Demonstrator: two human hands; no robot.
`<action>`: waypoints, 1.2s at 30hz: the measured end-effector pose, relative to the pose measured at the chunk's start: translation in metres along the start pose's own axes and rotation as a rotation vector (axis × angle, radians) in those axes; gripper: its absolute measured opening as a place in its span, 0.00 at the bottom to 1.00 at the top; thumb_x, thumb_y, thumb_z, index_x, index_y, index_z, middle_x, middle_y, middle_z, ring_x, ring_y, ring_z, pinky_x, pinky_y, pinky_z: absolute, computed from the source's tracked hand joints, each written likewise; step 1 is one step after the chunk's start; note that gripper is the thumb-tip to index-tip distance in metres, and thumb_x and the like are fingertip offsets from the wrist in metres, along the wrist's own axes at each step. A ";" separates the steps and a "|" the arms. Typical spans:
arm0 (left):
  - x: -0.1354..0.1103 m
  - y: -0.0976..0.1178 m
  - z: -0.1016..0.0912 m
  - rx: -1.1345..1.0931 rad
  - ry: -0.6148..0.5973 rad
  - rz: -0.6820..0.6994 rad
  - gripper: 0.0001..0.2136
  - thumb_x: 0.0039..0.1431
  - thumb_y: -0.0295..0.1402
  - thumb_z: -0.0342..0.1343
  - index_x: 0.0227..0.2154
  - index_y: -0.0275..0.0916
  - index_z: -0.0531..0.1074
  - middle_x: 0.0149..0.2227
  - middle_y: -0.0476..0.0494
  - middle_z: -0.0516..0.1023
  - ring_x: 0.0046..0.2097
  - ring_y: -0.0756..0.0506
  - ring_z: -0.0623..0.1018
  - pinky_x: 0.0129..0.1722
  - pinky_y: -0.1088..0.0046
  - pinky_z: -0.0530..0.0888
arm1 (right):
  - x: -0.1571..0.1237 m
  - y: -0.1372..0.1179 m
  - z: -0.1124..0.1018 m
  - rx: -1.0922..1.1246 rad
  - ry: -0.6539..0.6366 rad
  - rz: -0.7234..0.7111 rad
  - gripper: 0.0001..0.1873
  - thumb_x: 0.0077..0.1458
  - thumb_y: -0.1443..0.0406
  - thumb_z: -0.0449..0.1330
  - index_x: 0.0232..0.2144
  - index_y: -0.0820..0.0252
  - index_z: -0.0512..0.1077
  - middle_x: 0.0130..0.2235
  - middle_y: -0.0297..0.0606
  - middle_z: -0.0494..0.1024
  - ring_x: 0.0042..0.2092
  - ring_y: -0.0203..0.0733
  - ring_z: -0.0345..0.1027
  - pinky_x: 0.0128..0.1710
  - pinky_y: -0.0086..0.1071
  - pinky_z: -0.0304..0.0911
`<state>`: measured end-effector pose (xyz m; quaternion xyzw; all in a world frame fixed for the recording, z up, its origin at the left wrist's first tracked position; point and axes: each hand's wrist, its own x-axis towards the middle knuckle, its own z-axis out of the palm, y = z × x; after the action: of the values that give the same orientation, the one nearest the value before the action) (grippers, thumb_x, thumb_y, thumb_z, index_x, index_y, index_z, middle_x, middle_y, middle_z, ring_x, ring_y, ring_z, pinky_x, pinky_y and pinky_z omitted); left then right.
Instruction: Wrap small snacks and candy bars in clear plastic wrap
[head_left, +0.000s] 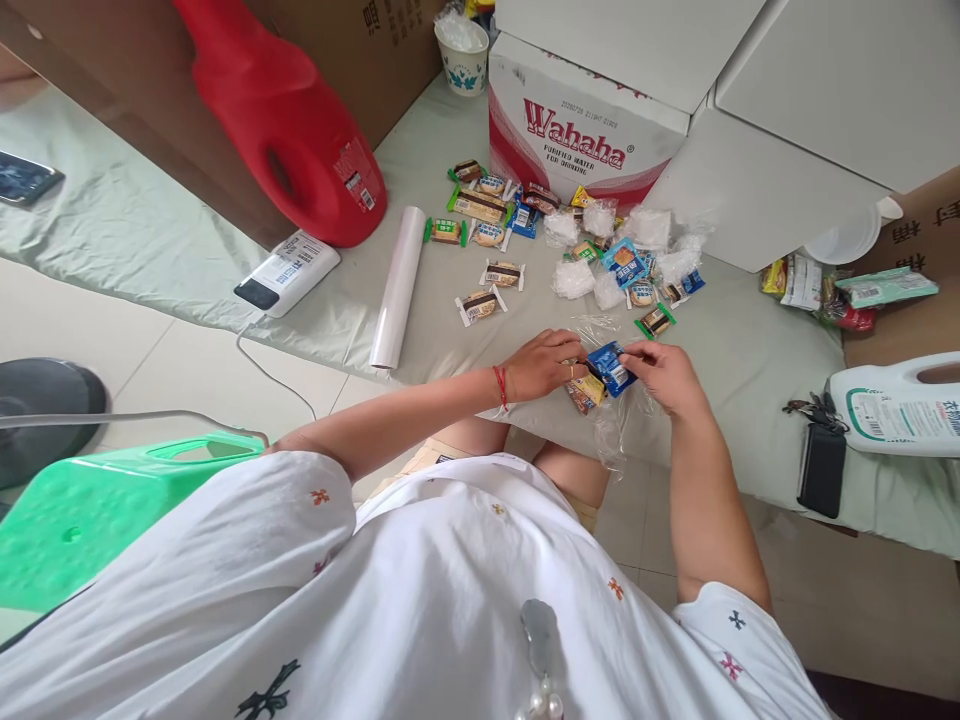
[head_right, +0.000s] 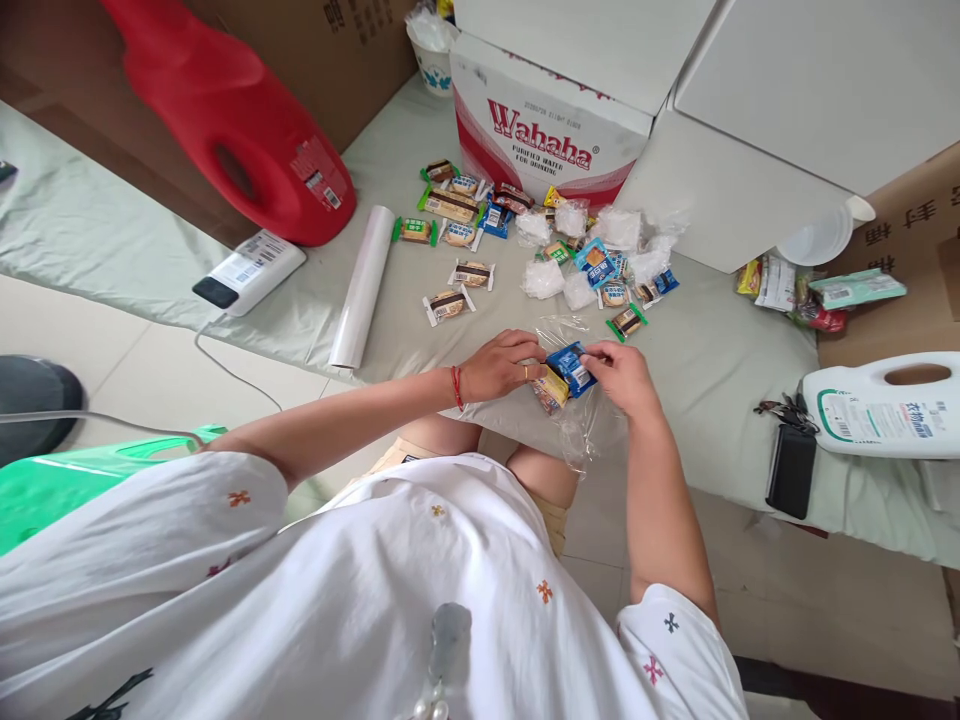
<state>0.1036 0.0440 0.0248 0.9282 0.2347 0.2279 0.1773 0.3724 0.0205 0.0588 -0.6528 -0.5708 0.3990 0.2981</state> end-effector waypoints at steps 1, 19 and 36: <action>0.000 0.002 -0.001 -0.006 0.010 -0.003 0.15 0.74 0.37 0.46 0.46 0.46 0.79 0.55 0.40 0.81 0.63 0.39 0.71 0.56 0.58 0.66 | 0.001 -0.007 0.005 -0.054 -0.054 -0.015 0.19 0.47 0.52 0.68 0.35 0.60 0.81 0.31 0.39 0.80 0.30 0.40 0.67 0.32 0.34 0.64; 0.021 0.001 0.013 0.035 -0.107 0.055 0.10 0.71 0.29 0.48 0.41 0.43 0.75 0.47 0.43 0.83 0.51 0.43 0.78 0.59 0.62 0.62 | 0.027 0.052 -0.003 -0.579 0.150 0.103 0.18 0.48 0.49 0.67 0.26 0.56 0.75 0.30 0.39 0.74 0.36 0.45 0.65 0.46 0.41 0.63; 0.029 0.014 0.010 0.177 -0.191 -0.126 0.08 0.69 0.30 0.54 0.38 0.36 0.78 0.36 0.39 0.81 0.41 0.40 0.79 0.42 0.61 0.62 | -0.070 -0.044 0.055 -0.650 -0.002 -0.329 0.17 0.66 0.51 0.57 0.37 0.57 0.73 0.60 0.46 0.77 0.36 0.41 0.74 0.32 0.33 0.63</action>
<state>0.1368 0.0452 0.0322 0.9410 0.2939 0.1054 0.1302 0.3008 -0.0441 0.0806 -0.6126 -0.7654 0.1442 0.1345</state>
